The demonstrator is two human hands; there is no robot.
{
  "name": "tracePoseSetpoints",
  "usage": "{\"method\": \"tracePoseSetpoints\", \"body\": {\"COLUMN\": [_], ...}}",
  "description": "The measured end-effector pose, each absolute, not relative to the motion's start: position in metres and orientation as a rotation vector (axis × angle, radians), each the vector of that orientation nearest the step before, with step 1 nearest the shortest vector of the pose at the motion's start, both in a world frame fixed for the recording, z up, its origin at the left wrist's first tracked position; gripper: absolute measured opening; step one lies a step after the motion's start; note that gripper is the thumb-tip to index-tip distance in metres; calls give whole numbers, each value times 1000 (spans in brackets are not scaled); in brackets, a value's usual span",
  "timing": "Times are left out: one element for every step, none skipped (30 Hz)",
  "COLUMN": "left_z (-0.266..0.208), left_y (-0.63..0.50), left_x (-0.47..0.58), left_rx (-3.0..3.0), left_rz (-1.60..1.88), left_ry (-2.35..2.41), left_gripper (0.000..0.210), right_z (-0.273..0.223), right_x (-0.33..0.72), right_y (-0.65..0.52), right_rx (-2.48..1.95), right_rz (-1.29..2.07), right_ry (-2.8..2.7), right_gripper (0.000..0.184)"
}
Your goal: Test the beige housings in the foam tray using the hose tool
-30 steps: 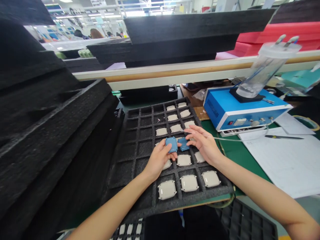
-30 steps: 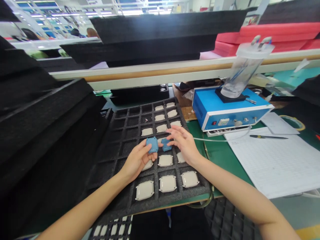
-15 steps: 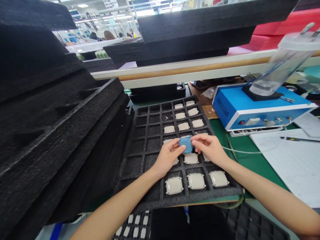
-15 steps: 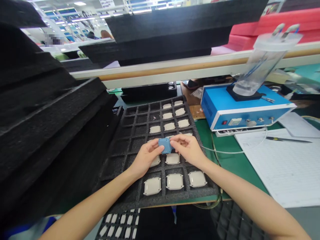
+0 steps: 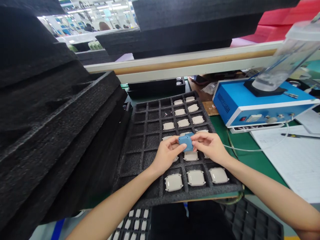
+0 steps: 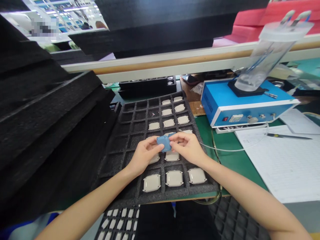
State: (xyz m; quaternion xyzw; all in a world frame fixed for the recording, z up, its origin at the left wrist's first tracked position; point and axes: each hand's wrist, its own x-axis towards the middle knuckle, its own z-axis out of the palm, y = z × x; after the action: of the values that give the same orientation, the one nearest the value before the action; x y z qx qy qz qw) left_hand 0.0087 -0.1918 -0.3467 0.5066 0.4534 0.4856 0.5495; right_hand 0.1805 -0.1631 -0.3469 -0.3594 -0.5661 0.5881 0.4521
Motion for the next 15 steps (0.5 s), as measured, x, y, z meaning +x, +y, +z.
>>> {"method": "tracePoseSetpoints", "body": {"left_z": [-346,-345,-344,-343,-342,-341,-340,-340,-341,-342,-343,-345,-346,-347,-348], "left_y": [-192,-192,-192,-192,-192,-192,-193,-193,-193,-193,-193,-193,-194,-194,-194], "left_x": [8,7,6,5,4,3,2,2,1,1,1,1,2,3,4], "left_rx": [1198,1200,1203,1208,1213,1216,1220,1226,1239,1261,1290,1321,1354,1385,1415], "left_rz": [1145,1138,1130,1121,1116,1113,1112,1111,1110,1110,1115,1123,1133,1142,1148], "left_ry": [1069,1067,1068,1070,1072,1074,1078,1082,1084,1085,1087,1091,1094,1098,1103], "left_gripper": [22,22,23,23,24,25,25,25,24,23,23,22,21,20,19], "right_z": [-346,-345,-344,-344,-343,-343,-343,-344,-344,-345,-345,-346,-347,-347,-348], "right_x": [181,181,181,182,182,183,183,183,184,184,184,184,184,184,184], "right_y": [-163,-162,-162,-161,-161,-161,-160,-160,-161,-161,-162,-163,-164,-165,-166], "right_rx": [-883,-877,-871,-863,-851,-840,-829,-821,-816,-817,-824,-838,-856,-880,-903], "right_rz": [1450,1448,1446,1448,1450,1450,1443,1425,1396,1356,1308,1257,1200,1140,1084], "right_ry": [-1400,-1403,-1410,-1422,-1436,-1452,-1472,-1494,-1522,-1555,-1592,-1628,-1659,-1682,-1698], "right_gripper": [15,15,15,14,14,13,13,12,11,10,9,9,9,9,9]}}
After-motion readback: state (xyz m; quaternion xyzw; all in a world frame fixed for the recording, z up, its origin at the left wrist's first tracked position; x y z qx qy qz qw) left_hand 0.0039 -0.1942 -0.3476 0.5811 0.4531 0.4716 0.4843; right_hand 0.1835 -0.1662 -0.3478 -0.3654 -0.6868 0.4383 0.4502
